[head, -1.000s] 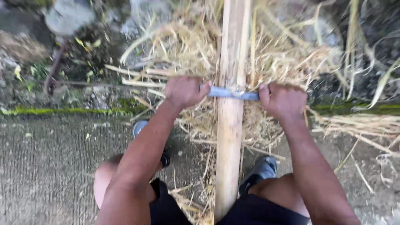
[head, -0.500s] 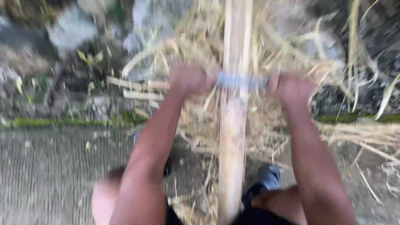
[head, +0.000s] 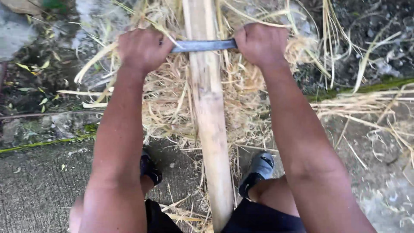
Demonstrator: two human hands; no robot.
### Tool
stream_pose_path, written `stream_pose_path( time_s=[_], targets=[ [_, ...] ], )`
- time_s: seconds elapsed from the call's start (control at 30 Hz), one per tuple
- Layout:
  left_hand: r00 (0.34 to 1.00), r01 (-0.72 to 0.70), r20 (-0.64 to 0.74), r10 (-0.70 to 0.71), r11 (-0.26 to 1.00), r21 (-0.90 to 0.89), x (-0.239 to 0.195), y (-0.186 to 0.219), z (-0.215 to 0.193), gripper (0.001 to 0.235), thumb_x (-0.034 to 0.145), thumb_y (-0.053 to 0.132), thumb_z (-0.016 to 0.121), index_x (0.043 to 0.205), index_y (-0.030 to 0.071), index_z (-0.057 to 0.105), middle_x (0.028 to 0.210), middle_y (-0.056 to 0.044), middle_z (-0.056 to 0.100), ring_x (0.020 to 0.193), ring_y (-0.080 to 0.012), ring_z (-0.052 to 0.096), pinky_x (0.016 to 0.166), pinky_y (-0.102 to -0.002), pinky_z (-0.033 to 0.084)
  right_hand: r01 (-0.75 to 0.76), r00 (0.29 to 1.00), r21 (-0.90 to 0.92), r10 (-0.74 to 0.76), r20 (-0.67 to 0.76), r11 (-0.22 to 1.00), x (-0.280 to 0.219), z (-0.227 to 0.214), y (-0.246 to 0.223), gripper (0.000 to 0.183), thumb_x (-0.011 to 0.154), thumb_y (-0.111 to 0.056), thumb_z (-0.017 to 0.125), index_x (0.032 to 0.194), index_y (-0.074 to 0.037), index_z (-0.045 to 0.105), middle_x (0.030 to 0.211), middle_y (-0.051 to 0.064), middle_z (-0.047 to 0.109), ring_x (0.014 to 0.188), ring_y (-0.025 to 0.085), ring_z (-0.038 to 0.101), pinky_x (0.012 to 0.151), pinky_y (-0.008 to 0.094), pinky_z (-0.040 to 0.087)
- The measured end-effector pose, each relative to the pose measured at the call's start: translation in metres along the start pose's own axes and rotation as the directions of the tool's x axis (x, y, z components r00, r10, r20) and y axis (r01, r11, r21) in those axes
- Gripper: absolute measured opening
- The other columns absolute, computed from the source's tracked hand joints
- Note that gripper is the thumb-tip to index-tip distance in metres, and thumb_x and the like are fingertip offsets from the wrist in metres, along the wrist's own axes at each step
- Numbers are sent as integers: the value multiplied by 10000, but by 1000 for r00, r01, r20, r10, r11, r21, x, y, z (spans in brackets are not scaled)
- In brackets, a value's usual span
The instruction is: Scraping a bamboo pole with a knife to remove the outer layer.
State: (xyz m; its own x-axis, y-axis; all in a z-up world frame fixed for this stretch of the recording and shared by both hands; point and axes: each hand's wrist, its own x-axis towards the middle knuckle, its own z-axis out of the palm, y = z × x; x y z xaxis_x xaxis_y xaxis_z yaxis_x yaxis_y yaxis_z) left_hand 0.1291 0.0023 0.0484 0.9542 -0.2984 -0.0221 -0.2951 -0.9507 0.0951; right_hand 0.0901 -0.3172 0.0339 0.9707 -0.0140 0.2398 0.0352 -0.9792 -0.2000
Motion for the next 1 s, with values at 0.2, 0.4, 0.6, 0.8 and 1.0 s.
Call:
stream_pose_path(
  time_s=[0.2, 0.4, 0.6, 0.8, 1.0],
  targets=[
    [956, 165, 248, -158, 986, -8, -18, 16, -6, 580, 926, 598, 311, 777, 153, 652, 644, -32, 507, 604, -213, 425, 574, -434, 359, -82, 940, -44, 92, 329, 996, 1, -25, -13, 547, 1001, -469, 353, 838, -149, 766, 738, 114, 694, 703, 297, 650, 776, 492, 457],
    [936, 184, 303, -181, 983, 18, -33, 19, -2, 574, 906, 589, 284, 745, 150, 618, 636, -16, 488, 585, -187, 409, 550, -416, 360, -101, 910, -26, 103, 401, 995, -13, -19, -13, 504, 975, -443, 333, 841, -149, 719, 705, 88, 636, 660, 244, 589, 686, 486, 468],
    [903, 175, 391, -179, 984, 47, -71, 30, 1, 746, 978, 614, 164, 718, 133, 672, 626, -25, 498, 593, -175, 441, 571, -404, 367, 1, 956, -119, 34, 291, 993, -49, -30, -23, 486, 975, -414, 342, 692, -181, 661, 556, 27, 566, 510, 204, 494, 729, 428, 402],
    [920, 119, 382, -85, 991, -66, -151, 48, 16, 712, 979, 610, 145, 861, 152, 677, 609, -4, 548, 513, -174, 506, 490, -463, 493, 180, 981, -52, -184, -67, 982, -141, -2, -3, 518, 1011, -476, 426, 614, -185, 590, 501, -18, 452, 429, 182, 372, 548, 420, 391],
    [877, 20, 480, -15, 1000, -5, -164, 55, 11, 682, 1016, 574, 211, 857, 135, 709, 708, -85, 671, 555, -202, 632, 507, -445, 523, 316, 946, -80, -320, -57, 946, -197, 17, 13, 570, 1021, -556, 424, 597, -208, 581, 475, -10, 472, 392, 149, 428, 445, 360, 387]
  ],
)
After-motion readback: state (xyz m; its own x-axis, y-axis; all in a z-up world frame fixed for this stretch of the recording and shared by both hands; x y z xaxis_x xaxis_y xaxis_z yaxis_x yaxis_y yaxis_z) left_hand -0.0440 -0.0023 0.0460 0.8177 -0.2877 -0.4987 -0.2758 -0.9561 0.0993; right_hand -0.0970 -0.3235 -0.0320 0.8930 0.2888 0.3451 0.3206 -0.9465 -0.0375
